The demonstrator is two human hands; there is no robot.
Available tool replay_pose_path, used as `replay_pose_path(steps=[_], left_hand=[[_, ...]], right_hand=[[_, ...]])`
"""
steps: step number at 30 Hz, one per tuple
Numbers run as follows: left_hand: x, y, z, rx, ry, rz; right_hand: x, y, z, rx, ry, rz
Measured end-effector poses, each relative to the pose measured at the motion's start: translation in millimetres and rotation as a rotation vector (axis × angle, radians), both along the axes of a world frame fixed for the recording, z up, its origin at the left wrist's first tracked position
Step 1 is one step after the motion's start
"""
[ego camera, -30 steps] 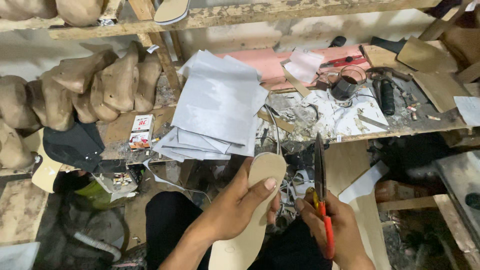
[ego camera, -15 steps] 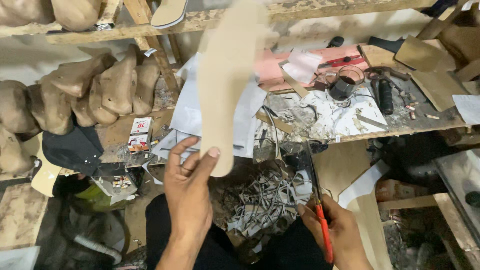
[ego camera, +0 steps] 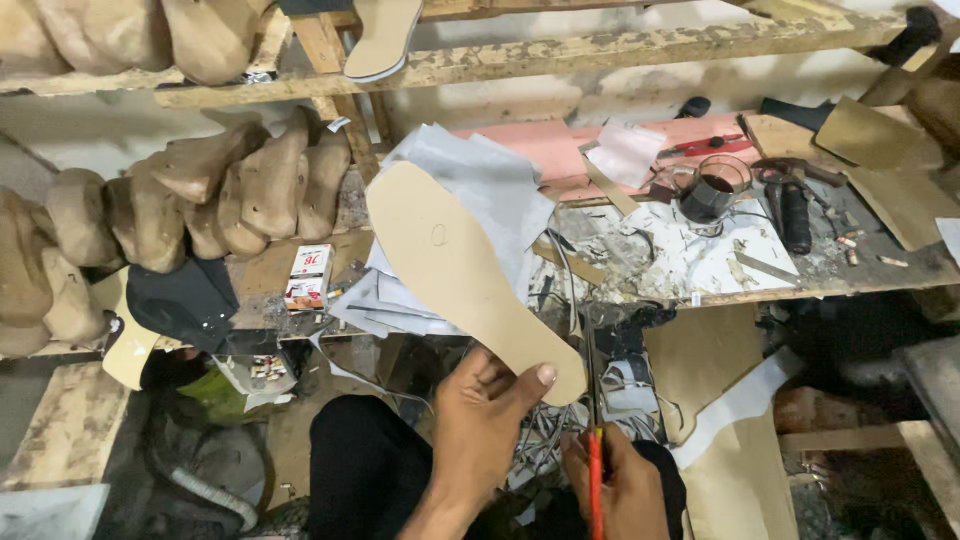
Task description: The person holds a cardboard sheet with a drawn shoe sole outline and cuts along the traced line with scissors, rotating the sheet as they trim around the curved shape. They set the cut sole piece on the shelf above the workbench and begin cutting another traced sole from the remaining cardboard.
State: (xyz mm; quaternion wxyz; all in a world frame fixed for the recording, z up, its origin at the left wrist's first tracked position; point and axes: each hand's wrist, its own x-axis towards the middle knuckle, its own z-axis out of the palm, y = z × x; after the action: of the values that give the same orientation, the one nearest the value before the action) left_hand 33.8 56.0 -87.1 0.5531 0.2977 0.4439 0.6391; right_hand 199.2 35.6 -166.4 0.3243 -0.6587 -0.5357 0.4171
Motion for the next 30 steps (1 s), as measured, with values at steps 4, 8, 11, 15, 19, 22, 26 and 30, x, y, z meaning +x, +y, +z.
replay_pose_path(steps=[4,8,11,15,19,22,26,30], left_hand=[[-21.9,7.1,21.7,-0.012,0.335,-0.046],[-50.4,32.9,73.7,0.183,0.438,0.021],[-80.0,83.5,114.6,0.266,0.411,0.065],[-112.7,142.6,125.8,0.426,0.219,0.083],[-113.6,158.6,90.9,0.434,0.248,0.151],[-106.7,140.9,47.9,0.354,0.574,0.224],[-123.3,107.7,-9.6,0.051,1.576,0.538],[-140.4,95.9,-40.5,-0.177,1.246,0.443]], right_hand=[[14.6,8.7,-1.2,-0.288,0.022,-0.091],[26.0,4.5,-12.1,-0.216,0.127,-0.18],[34.5,0.6,-29.1,-0.283,0.133,-0.2],[43.3,-6.4,-58.1,-0.271,0.186,-0.201],[48.8,-6.3,-80.1,-0.193,0.195,-0.159],[54.1,-4.4,-82.5,-0.162,0.103,-0.112],[56.5,3.2,-69.2,-0.176,-0.034,-0.088],[51.0,14.6,-47.5,-0.253,-0.048,-0.029]])
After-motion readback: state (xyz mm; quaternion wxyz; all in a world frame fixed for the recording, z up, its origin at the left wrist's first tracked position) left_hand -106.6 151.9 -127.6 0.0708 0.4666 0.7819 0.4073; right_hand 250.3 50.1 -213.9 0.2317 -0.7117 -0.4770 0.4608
